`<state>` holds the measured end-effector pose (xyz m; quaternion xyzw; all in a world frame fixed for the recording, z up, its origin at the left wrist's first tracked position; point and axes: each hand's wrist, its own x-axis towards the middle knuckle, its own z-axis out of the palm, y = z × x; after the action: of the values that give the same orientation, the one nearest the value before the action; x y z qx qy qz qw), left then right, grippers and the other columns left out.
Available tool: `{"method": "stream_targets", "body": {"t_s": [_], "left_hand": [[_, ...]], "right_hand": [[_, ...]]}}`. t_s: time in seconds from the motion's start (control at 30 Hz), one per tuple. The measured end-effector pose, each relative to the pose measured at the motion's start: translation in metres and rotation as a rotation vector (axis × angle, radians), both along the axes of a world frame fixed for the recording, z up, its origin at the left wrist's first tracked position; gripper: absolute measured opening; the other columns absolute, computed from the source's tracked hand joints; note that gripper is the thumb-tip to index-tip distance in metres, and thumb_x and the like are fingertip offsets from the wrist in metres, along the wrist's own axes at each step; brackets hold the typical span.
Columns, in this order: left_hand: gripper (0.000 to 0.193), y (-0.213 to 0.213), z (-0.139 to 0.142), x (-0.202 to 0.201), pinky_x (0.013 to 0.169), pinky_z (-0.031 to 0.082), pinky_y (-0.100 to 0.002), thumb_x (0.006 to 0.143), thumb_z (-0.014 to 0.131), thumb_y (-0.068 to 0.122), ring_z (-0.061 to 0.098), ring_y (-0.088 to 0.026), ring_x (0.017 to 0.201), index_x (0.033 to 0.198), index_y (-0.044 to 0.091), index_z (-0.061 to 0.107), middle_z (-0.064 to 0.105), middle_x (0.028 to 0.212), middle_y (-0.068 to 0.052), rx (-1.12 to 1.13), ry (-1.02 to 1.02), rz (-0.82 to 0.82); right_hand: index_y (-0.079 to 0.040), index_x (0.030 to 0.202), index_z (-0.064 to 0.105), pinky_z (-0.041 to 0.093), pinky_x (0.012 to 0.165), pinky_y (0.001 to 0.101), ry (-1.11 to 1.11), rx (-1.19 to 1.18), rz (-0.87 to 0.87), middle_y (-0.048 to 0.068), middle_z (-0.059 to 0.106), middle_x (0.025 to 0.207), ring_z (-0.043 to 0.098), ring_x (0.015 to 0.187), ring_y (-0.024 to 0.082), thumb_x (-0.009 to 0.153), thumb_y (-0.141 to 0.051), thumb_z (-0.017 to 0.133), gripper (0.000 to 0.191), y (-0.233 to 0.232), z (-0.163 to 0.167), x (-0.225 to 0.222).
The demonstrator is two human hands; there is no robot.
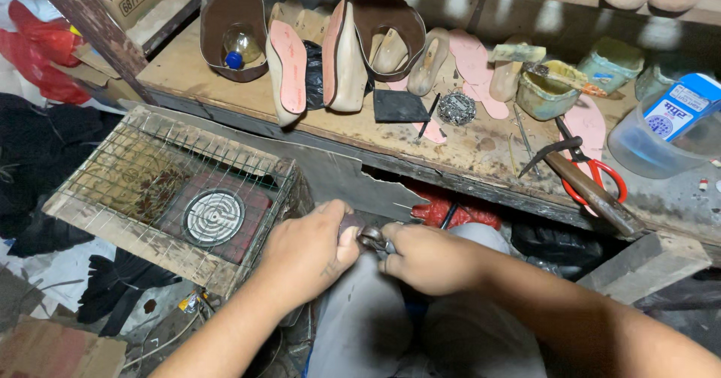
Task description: The person inserts a wooden shoe last into a shoe upper, then uses a hammer to drive nails into the sole. They then use pliers to pull and secure the upper material around the last.
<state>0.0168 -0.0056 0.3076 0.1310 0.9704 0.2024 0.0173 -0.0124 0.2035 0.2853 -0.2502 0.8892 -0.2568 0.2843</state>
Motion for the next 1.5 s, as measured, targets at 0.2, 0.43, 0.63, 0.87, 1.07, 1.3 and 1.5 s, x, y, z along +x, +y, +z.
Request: {"method": "stream_targets", "body": {"t_s": [0.2,0.43,0.63,0.87,1.07,1.3,1.5], "left_hand": [[0.030,-0.001,-0.004,-0.004,0.073,0.053,-0.053,0.088,0.060,0.032,0.070,-0.040,0.082,0.109,0.011,0.062,0.072,0.100,-0.014,0.049,0.014,-0.038],[0.031,-0.013,-0.007,-0.008,0.080,0.053,-0.050,0.093,0.058,0.036,0.068,-0.041,0.094,0.107,0.010,0.066,0.073,0.101,-0.016,0.219,-0.005,0.055],[0.032,-0.029,-0.002,-0.008,0.080,0.053,-0.048,0.090,0.057,0.036,0.068,-0.039,0.095,0.101,0.008,0.067,0.073,0.099,-0.016,0.221,-0.022,0.080],[0.032,-0.031,-0.007,-0.005,0.081,0.051,-0.051,0.090,0.057,0.037,0.066,-0.041,0.096,0.101,0.007,0.062,0.070,0.101,-0.017,0.143,-0.038,0.051],[0.032,-0.035,-0.012,-0.006,0.081,0.051,-0.052,0.089,0.057,0.035,0.066,-0.041,0.096,0.101,0.006,0.061,0.069,0.102,-0.018,0.093,-0.053,0.033],[0.035,-0.055,-0.013,-0.013,0.082,0.053,-0.050,0.085,0.057,0.033,0.067,-0.042,0.096,0.108,0.006,0.063,0.070,0.099,-0.020,0.193,-0.026,0.081],[0.032,-0.034,-0.010,-0.018,0.082,0.051,-0.053,0.089,0.057,0.035,0.067,-0.042,0.096,0.102,0.006,0.062,0.070,0.102,-0.019,0.113,-0.044,0.059]], "right_hand": [[-0.002,0.106,0.055,0.051,0.083,0.0489,0.076,0.042,-0.055,0.023,0.070,0.092,0.068,0.093,0.041,0.091,-0.024,0.058,0.026,-0.008,0.006,0.022],[-0.002,0.094,0.059,0.052,0.065,0.0425,-0.376,-0.423,-0.034,0.008,0.064,0.070,0.063,0.067,0.024,0.090,-0.013,0.058,0.012,-0.026,-0.032,0.008],[-0.007,0.123,0.061,0.050,0.082,0.0291,-0.236,-0.619,0.027,0.001,0.066,0.091,0.060,0.086,0.010,0.093,-0.015,0.058,0.031,-0.031,-0.067,0.013],[0.001,0.123,0.065,0.048,0.092,0.0278,-0.613,-0.711,0.013,0.002,0.066,0.108,0.059,0.100,0.011,0.094,-0.012,0.059,0.032,-0.024,-0.066,0.001],[-0.003,0.117,0.065,0.049,0.076,0.0310,-0.804,-0.487,-0.266,0.005,0.076,0.099,0.064,0.085,0.014,0.093,-0.018,0.056,0.030,-0.017,-0.056,-0.007],[-0.006,0.113,0.065,0.054,0.075,0.0254,-0.082,-0.431,-0.231,0.002,0.072,0.087,0.068,0.080,0.010,0.090,-0.017,0.058,0.027,0.023,-0.050,-0.024],[0.004,0.121,0.068,0.044,0.079,0.0262,-0.722,-0.794,-0.212,-0.001,0.062,0.098,0.056,0.088,0.010,0.095,-0.010,0.063,0.030,-0.012,-0.071,0.013]]}}
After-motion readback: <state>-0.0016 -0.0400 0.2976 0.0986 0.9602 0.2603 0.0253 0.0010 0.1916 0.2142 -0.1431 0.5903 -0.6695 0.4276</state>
